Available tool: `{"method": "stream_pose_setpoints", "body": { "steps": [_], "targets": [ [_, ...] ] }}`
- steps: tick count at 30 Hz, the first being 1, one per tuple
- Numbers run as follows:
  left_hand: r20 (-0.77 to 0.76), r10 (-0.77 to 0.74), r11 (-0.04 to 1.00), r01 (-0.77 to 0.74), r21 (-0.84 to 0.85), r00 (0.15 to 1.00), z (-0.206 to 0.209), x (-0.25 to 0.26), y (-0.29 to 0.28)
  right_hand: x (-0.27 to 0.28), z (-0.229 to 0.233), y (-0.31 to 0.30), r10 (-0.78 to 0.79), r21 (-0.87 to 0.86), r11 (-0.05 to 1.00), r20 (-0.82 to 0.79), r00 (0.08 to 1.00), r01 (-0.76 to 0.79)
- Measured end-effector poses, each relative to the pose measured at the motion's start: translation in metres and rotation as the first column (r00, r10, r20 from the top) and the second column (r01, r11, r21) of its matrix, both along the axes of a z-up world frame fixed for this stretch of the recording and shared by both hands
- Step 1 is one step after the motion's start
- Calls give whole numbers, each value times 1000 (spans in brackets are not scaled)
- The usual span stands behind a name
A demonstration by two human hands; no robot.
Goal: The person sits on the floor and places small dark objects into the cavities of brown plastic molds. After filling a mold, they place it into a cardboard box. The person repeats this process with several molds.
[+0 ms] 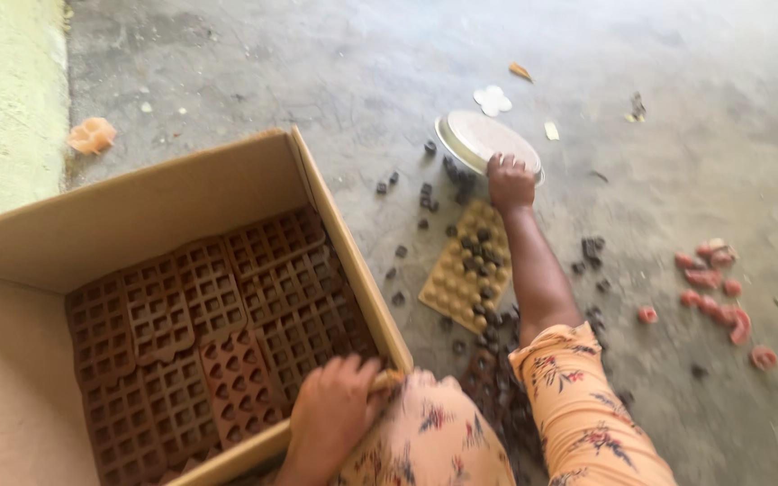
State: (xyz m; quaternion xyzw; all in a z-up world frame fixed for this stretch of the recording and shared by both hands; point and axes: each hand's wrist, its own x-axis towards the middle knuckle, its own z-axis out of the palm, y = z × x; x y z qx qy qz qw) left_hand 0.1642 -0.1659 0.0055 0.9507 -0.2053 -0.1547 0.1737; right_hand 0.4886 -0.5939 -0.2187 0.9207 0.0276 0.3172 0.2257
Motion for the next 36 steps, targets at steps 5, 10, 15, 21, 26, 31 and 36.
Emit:
{"method": "stream_pose_setpoints", "body": {
  "steps": [5,10,15,21,26,31,36],
  "targets": [
    [67,-28,996,34,-80,997,-6,9,3,27,-27,22,-55,-34,998,-174,983,50],
    [14,-7,999,8,-49,1000,-3,6,3,16,-40,56,37,-40,998,-319,947,-52],
    [48,7,999,-4,-43,999,9,5,1,-32,-47,98,295,-89,940,-276,915,-330],
    [41,4,1000,-5,25,999,6,4,-1,-139,-45,95,436,-130,819,-490,755,-558],
    [104,36,999,-38,13,994,1,1,-1,-234,-32,43,449,-184,780,-501,740,-598],
    [202,63,998,-64,2,977,-10,-7,-2,-303,0,-21,340,-258,800,-549,763,-542],
    [310,65,997,-71,8,949,-22,-15,-4,-353,23,-55,249,-238,884,-489,836,-403]
  ]
}}
